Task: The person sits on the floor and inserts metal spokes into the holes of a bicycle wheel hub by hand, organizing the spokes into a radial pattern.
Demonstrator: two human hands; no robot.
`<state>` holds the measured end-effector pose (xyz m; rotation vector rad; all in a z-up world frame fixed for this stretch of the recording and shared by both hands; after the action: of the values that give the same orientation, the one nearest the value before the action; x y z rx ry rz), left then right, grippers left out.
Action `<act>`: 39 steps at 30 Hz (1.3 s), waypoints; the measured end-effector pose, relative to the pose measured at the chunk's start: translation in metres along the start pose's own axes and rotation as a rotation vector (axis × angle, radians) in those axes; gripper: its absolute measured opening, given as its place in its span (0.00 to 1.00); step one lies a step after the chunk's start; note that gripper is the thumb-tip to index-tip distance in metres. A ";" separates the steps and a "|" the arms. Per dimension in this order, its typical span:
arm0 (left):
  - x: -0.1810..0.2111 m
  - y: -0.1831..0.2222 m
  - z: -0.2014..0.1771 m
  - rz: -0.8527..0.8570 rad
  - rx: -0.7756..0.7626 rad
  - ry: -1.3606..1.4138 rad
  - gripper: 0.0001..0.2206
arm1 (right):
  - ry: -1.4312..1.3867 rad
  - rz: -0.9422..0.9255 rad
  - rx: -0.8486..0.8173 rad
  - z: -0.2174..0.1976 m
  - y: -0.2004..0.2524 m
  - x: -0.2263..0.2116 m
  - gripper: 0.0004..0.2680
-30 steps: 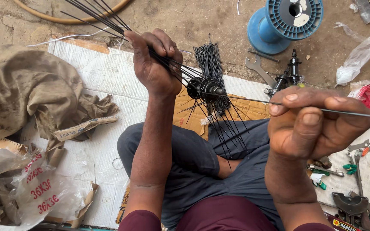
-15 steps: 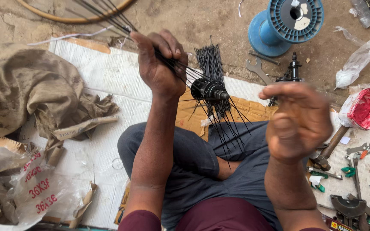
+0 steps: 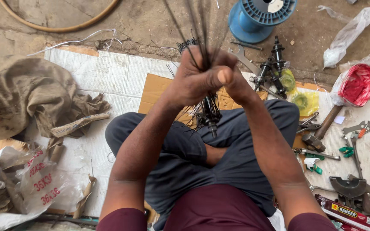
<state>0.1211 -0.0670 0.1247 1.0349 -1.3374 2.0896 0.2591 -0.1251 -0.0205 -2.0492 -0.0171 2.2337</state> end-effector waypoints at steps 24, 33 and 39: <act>0.044 -0.028 0.106 0.055 0.078 -0.295 0.23 | -0.521 -0.139 0.086 0.011 0.041 -0.158 0.13; 0.084 -0.038 0.100 0.280 0.269 -0.732 0.21 | -0.587 -0.240 0.095 0.024 0.042 -0.167 0.11; 0.101 -0.064 0.081 0.204 0.547 -1.354 0.11 | -0.187 -0.298 0.209 0.053 0.057 -0.143 0.13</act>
<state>0.1322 -0.1149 0.2605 2.9655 -1.3479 1.8466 0.2141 -0.1908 0.1210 -1.6106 -0.0934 2.1307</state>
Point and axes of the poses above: each hand's wrist, its own y-axis away from the middle knuckle, its own z-axis out of the palm, x = y × z, the point moved 7 cm from there along -y, towards the middle knuckle, and after that the axes turned 9 degrees about -y, right-handed, at the moved point
